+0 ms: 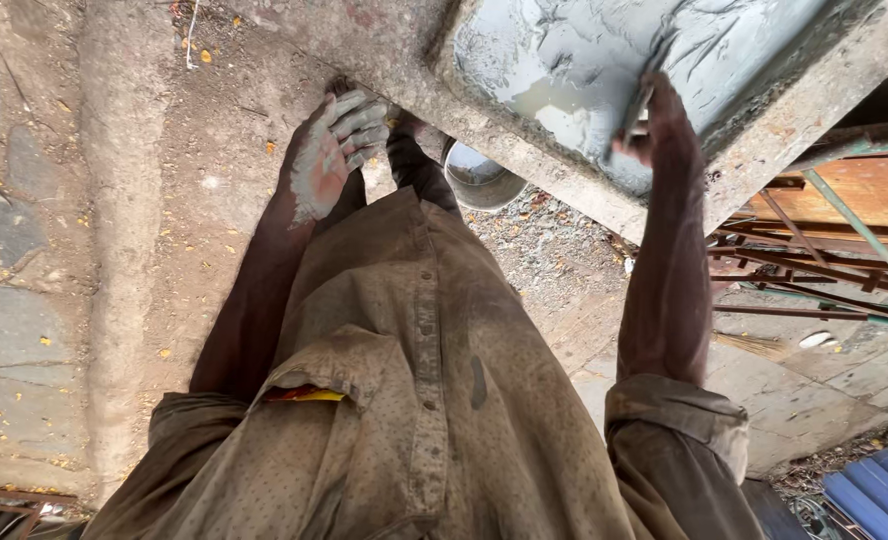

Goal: The person scoops wet plaster from a basin using a trowel, then applies and smooths it onto the top edge of a red and white rectangular structure. The person repeatedly adds plaster and smooths the surface to create an even finish.

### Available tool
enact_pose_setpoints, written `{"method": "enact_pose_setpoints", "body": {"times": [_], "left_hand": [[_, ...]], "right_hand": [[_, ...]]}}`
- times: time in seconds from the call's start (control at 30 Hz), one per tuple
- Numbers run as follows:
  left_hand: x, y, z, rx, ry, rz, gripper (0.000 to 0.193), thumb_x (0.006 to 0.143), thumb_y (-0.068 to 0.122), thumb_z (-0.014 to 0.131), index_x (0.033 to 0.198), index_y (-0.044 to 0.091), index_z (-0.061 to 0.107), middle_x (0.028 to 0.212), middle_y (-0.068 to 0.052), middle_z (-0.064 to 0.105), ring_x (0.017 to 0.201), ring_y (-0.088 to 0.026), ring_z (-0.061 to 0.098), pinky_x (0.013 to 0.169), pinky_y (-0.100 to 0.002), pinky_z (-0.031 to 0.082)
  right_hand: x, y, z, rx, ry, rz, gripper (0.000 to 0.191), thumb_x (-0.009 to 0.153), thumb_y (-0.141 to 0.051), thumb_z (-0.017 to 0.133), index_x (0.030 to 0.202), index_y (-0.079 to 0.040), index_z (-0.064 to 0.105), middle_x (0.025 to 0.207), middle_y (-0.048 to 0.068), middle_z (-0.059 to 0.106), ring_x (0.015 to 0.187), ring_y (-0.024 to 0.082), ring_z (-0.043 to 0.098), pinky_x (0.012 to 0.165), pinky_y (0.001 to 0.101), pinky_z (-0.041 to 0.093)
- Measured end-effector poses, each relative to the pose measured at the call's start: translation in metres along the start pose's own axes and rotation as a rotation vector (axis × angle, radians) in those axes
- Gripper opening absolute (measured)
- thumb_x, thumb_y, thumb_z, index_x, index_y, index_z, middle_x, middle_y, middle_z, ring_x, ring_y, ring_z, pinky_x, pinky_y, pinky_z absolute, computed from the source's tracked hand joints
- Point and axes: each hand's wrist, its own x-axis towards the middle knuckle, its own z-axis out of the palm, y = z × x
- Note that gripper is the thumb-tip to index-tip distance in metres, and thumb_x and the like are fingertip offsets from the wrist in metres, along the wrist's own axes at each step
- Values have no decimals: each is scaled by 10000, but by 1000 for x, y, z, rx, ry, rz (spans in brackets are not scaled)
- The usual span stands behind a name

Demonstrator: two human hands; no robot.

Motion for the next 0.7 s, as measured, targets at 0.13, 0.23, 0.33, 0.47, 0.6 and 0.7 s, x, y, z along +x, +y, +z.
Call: {"method": "enact_pose_setpoints", "body": {"times": [0.13, 0.23, 0.33, 0.47, 0.6, 0.7], "left_hand": [[10, 0, -5, 19, 9, 43, 671, 1124, 486, 449, 1583, 4, 373, 1461, -181, 589, 1235, -262, 630, 1111, -412, 532], [16, -1, -6, -21, 13, 50, 670, 1106, 481, 437, 1577, 11, 364, 1464, -174, 603, 1251, -252, 635, 1102, -407, 536], [20, -1, -6, -46, 7, 44, 657, 1102, 471, 461, 1561, 10, 368, 1448, -184, 602, 1234, -267, 640, 1090, -421, 538], [21, -1, -4, -3, -130, 144, 688, 1106, 508, 498, 1574, 22, 366, 1491, -160, 582, 1285, -244, 622, 1118, -404, 522], [23, 1, 5, 2, -22, 75, 660, 1101, 472, 478, 1569, 16, 382, 1465, -148, 594, 1247, -231, 623, 1092, -384, 518], [25, 1, 16, 2, -6, 30, 644, 1109, 478, 466, 1544, 7, 407, 1434, -154, 603, 1224, -235, 630, 1091, -389, 518]], "right_hand": [[23, -19, 20, 478, 46, 182, 611, 908, -431, 542, 1414, -107, 432, 1372, 237, 556, 1108, 358, 622, 740, 393, 713], [37, -36, 29, 978, 92, 338, 676, 948, -499, 527, 1450, -48, 490, 1278, 245, 578, 1052, 357, 614, 677, 386, 725], [42, -58, 33, 1252, 2, 358, 821, 991, -534, 512, 1541, 59, 371, 1233, 299, 517, 998, 352, 595, 633, 378, 686], [41, -81, 33, 1545, -68, 356, 1022, 949, -642, 490, 1582, 78, 137, 1399, 243, 460, 978, 349, 594, 657, 452, 695], [32, -101, 31, 1679, -115, 318, 990, 942, -581, 545, 1651, -105, 44, 1590, 444, 5, 1064, 460, 638, 686, 436, 684], [37, -114, 25, 1862, -39, 309, 994, 951, -556, 568, 1640, -165, -32, 1662, 450, -69, 1039, 408, 643, 711, 457, 664]]}}
